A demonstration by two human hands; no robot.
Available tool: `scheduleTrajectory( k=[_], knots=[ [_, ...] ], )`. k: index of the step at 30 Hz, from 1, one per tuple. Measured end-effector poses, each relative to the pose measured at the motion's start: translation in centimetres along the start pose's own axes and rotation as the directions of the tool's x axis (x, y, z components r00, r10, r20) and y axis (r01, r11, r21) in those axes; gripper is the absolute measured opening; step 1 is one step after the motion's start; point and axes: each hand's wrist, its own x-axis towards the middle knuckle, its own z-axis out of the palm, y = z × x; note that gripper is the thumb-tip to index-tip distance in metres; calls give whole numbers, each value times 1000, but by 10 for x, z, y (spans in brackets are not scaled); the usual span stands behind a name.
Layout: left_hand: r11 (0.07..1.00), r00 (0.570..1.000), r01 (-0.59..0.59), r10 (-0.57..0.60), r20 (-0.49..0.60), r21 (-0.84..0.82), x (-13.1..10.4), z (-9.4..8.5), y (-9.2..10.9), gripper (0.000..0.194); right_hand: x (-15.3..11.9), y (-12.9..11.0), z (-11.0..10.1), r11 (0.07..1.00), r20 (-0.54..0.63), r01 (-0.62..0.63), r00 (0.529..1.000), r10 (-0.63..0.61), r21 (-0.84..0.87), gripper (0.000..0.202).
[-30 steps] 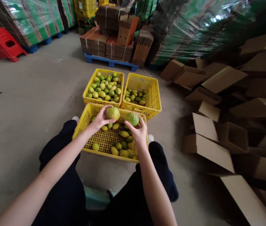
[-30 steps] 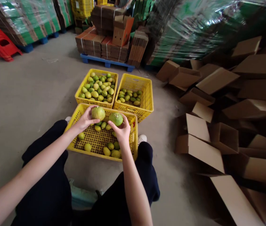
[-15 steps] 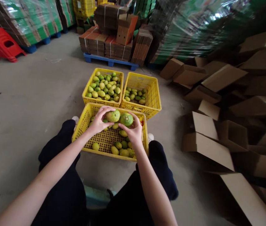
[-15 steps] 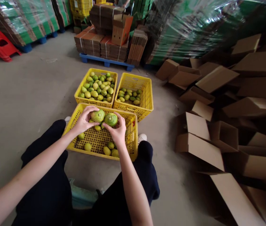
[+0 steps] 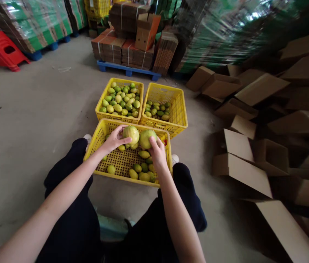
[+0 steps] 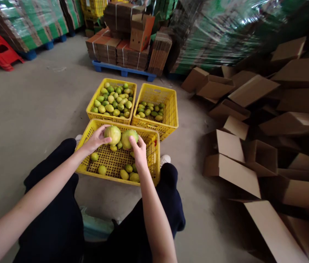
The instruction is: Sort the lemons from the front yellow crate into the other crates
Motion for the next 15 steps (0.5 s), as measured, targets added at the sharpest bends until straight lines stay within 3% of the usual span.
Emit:
scheduleTrajectory(
  k=[4, 7, 10, 15],
  knots=[
    [962, 970, 235, -222, 101, -139, 1, 1, -7, 59, 3, 1, 4, 958, 73, -235, 971, 226, 167, 66],
    [938, 955, 290, -272, 117, -188, 3, 3, -12, 59, 5, 1, 6, 946, 62, -256, 967, 249, 197, 65],
    [953, 972, 233, -221, 83, -195, 4, 4, -12, 58, 6, 2, 5, 957, 36, -185, 983, 181, 225, 58],
    [992, 999, -33, 30, -26, -123, 6, 5, -9, 75, 5, 5, 2, 989, -25, 28, 999, -25, 143, 50]
  ],
)
